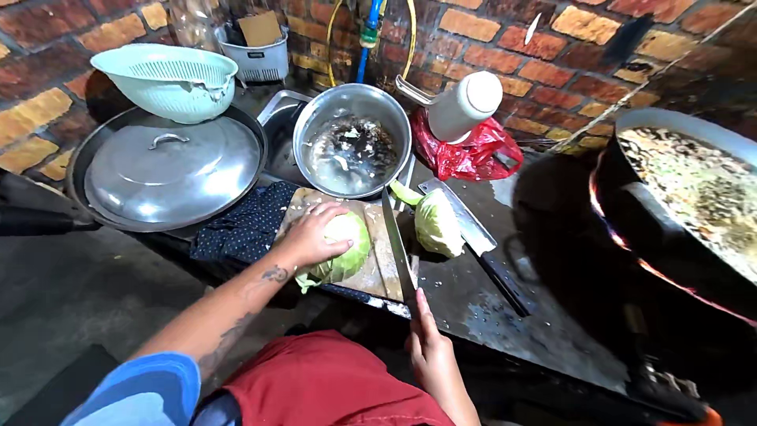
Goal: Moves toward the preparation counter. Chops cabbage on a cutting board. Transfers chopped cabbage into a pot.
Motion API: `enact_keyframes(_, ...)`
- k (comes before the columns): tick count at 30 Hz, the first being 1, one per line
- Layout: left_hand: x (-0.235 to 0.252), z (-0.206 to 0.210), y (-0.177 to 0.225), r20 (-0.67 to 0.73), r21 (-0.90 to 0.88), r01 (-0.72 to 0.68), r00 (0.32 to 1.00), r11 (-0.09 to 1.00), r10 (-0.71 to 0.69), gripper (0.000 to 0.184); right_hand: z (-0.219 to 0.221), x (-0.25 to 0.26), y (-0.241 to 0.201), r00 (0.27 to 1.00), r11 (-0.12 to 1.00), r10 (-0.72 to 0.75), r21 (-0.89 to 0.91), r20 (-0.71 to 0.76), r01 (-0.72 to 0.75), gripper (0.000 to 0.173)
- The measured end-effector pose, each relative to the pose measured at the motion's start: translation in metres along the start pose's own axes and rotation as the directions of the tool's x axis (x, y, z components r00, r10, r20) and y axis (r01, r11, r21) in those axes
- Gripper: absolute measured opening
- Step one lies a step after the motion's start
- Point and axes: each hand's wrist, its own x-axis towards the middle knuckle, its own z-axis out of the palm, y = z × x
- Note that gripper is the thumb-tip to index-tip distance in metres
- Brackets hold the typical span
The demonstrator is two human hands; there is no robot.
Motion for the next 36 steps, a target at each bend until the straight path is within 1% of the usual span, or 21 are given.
enact_keyframes(1,-0.006,0.003,0.006,-0.036,-0.003,0.087,0.996,0.996,-0.087,0.068,0.003,0.003,-0.009,1.000,1.000,-0.006,0.020,-0.017,0.007,0.065)
enact_keyframes(2,-0.013,0.005,0.011,-0.078,-0.024,0.157,0.984,0.987,-0.158,0.070,0.007,0.006,-0.018,0.999,0.999,-0.016,0.046,-0.037,0.018,0.062)
enact_keyframes(4,-0.023,0.014,0.014,-0.169,-0.103,0.222,0.957,0.970,-0.237,0.072,0.017,0.012,-0.037,0.996,0.996,-0.037,0.074,-0.080,0.043,0.047)
enact_keyframes(6,-0.029,0.022,0.011,-0.229,-0.188,0.223,0.937,0.957,-0.263,0.068,0.027,0.015,-0.055,0.995,0.997,-0.041,0.055,-0.092,0.046,0.041)
enact_keyframes(8,-0.030,0.025,0.010,-0.244,-0.285,0.194,0.932,0.939,-0.267,0.058,0.033,0.018,-0.072,0.995,0.999,-0.051,0.006,-0.087,0.051,0.037)
enact_keyframes(9,-0.031,0.024,0.010,-0.232,-0.326,0.183,0.936,0.927,-0.266,0.054,0.035,0.018,-0.081,0.995,0.999,-0.052,-0.016,-0.080,0.051,0.035)
enact_keyframes(11,-0.033,0.020,0.008,-0.183,-0.392,0.162,0.951,0.906,-0.249,0.057,0.039,0.016,-0.091,0.995,0.996,-0.064,-0.063,-0.081,0.059,0.031)
enact_keyframes(12,-0.032,0.015,0.007,-0.183,-0.401,0.134,0.958,0.906,-0.223,0.060,0.040,0.014,-0.095,0.995,0.995,-0.059,-0.085,-0.081,0.052,0.031)
enact_keyframes(13,-0.029,0.008,0.005,-0.233,-0.376,0.080,0.956,0.923,-0.178,0.061,0.041,0.013,-0.099,0.995,0.994,-0.051,-0.105,-0.085,0.042,0.030)
enact_keyframes(14,-0.021,-0.001,0.005,-0.321,-0.318,-0.008,0.942,0.948,-0.100,0.060,0.042,0.012,-0.102,0.995,0.992,-0.041,-0.124,-0.092,0.029,0.029)
enact_keyframes(15,-0.008,-0.010,0.004,-0.430,-0.265,-0.142,0.903,0.954,0.015,0.057,0.043,0.010,-0.107,0.995,0.990,-0.024,-0.141,-0.093,0.011,0.027)
enact_keyframes(16,0.009,-0.020,0.006,-0.518,-0.202,-0.282,0.843,0.938,0.142,0.051,0.042,0.009,-0.112,0.996,0.988,-0.001,-0.155,-0.089,-0.013,0.027)
enact_keyframes(17,0.030,-0.029,0.009,-0.570,-0.124,-0.405,0.777,0.906,0.269,0.045,0.041,0.008,-0.117,0.996,0.984,0.026,-0.172,-0.084,-0.040,0.027)
enact_keyframes(18,0.049,-0.039,0.014,-0.567,-0.048,-0.486,0.733,0.873,0.377,0.041,0.040,0.007,-0.122,0.995,0.979,0.051,-0.192,-0.080,-0.066,0.026)
enact_keyframes(19,0.068,-0.046,0.019,-0.537,0.008,-0.544,0.705,0.839,0.463,0.037,0.040,0.007,-0.126,0.994,0.974,0.073,-0.210,-0.078,-0.088,0.026)
enact_keyframes(20,0.083,-0.051,0.024,-0.487,0.044,-0.583,0.697,0.811,0.527,0.034,0.040,0.006,-0.129,0.993,0.969,0.088,-0.224,-0.081,-0.104,0.026)
enact_keyframes(22,0.106,-0.055,0.033,-0.382,0.079,-0.633,0.694,0.770,0.610,0.029,0.039,0.004,-0.131,0.990,0.965,0.105,-0.229,-0.096,-0.125,0.026)
enact_keyframes(26,0.128,-0.043,0.041,-0.279,0.072,-0.724,0.645,0.686,0.711,0.025,0.042,-0.002,-0.116,0.984,0.971,0.078,-0.212,-0.160,-0.111,0.029)
enact_keyframes(30,0.136,-0.035,0.047,-0.155,0.068,-0.787,0.599,0.613,0.786,0.023,0.042,-0.001,-0.115,0.985,0.977,0.047,-0.196,-0.168,-0.080,0.027)
enact_keyframes(33,0.143,-0.031,0.045,-0.065,0.058,-0.831,0.550,0.553,0.833,0.023,0.043,0.003,-0.118,0.987,0.976,0.084,-0.187,-0.137,-0.109,0.027)
enact_keyframes(36,0.152,-0.023,0.038,0.018,0.015,-0.848,0.529,0.529,0.848,0.016,0.043,0.007,-0.123,0.986,0.968,0.133,-0.202,-0.104,-0.152,0.025)
